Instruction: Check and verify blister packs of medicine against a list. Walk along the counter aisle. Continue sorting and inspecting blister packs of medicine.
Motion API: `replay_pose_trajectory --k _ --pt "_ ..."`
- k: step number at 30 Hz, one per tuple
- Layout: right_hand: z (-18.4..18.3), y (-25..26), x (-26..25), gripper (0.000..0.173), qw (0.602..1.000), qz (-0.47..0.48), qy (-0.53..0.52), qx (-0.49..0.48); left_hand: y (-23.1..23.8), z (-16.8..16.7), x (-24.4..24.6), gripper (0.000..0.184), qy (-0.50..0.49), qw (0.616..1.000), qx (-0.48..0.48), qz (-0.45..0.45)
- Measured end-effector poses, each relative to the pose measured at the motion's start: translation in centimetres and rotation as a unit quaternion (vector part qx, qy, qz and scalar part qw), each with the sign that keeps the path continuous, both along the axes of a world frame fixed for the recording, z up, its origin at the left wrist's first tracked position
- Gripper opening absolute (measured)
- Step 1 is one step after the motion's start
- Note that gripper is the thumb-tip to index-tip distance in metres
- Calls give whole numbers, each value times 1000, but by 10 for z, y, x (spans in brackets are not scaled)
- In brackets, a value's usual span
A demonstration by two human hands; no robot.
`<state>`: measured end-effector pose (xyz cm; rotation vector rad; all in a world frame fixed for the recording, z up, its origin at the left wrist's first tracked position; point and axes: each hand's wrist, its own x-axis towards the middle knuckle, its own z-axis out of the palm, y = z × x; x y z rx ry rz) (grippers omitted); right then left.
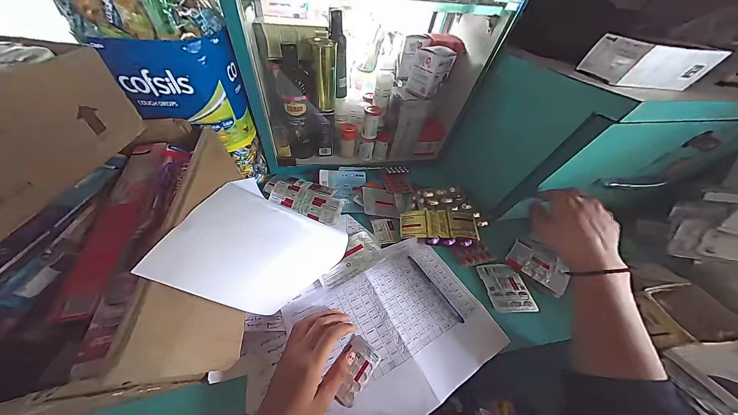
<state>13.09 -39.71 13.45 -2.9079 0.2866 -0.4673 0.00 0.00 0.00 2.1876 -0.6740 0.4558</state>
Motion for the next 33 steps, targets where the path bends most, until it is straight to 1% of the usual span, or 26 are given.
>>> replay_pose_trajectory --k 1,2,4,6,7,8,11,12,13,15,16,18,21,23,25,27,28,29,31,33 --pt "-1 11 6 31 998 49 33 4 0 0 0 30 0 1000 0 1" --pt "-3 22 12 31 994 88 70 3 0 0 0 30 0 1000 2 1" --pt "-8 40 22 40 980 132 142 -31 0 0 0 31 -1 1000 2 0" --pt "-8 61 28 53 967 121 213 -75 1 1 0 31 -2 1000 1 -1" --pt "-7 72 29 51 962 108 233 -91 1 1 0 31 -1 1000 -2 0" --pt "-6 83 30 45 960 97 241 -102 1 0 0 31 0 1000 -5 0" --pt "-5 106 35 17 963 99 221 -115 1 -1 0 31 1 1000 -5 1" --pt "-5 113 38 13 963 100 221 -121 1 -1 0 31 2 1000 -4 0" --pt "-5 120 41 13 960 101 228 -124 1 -1 -1 31 4 1000 -5 -1" --pt "-2 132 51 19 956 105 242 -130 2 -1 -1 31 4 1000 -11 -2" --pt "1 134 56 25 958 114 231 -126 2 -1 0 31 2 1000 -14 -4" --pt "9 136 67 28 968 135 183 -107 2 -1 0 31 4 1000 -15 -5" --pt "15 135 90 20 968 175 162 -73 2 0 -1 31 8 1000 -12 -4" --pt "11 134 107 20 960 189 201 -56 2 0 -1 32 7 1000 -13 -4" --pt "6 131 124 25 940 223 256 -36 2 0 0 33 5 1000 -13 -5" --pt "2 126 137 28 928 271 257 1 2 -1 0 34 -2 1000 -9 -4" --pt "-1 124 143 25 935 270 232 10 2 -1 1 34 -4 1000 -6 -4" --pt "-3 125 147 23 947 244 207 7 2 -1 1 34 -7 1000 -5 -3" --pt "-7 133 150 21 968 170 175 -49 1 -1 1 33 -11 1000 -3 -1" --pt "-19 139 159 20 965 140 180 -127 1 -1 1 32 -18 1000 -2 -2"
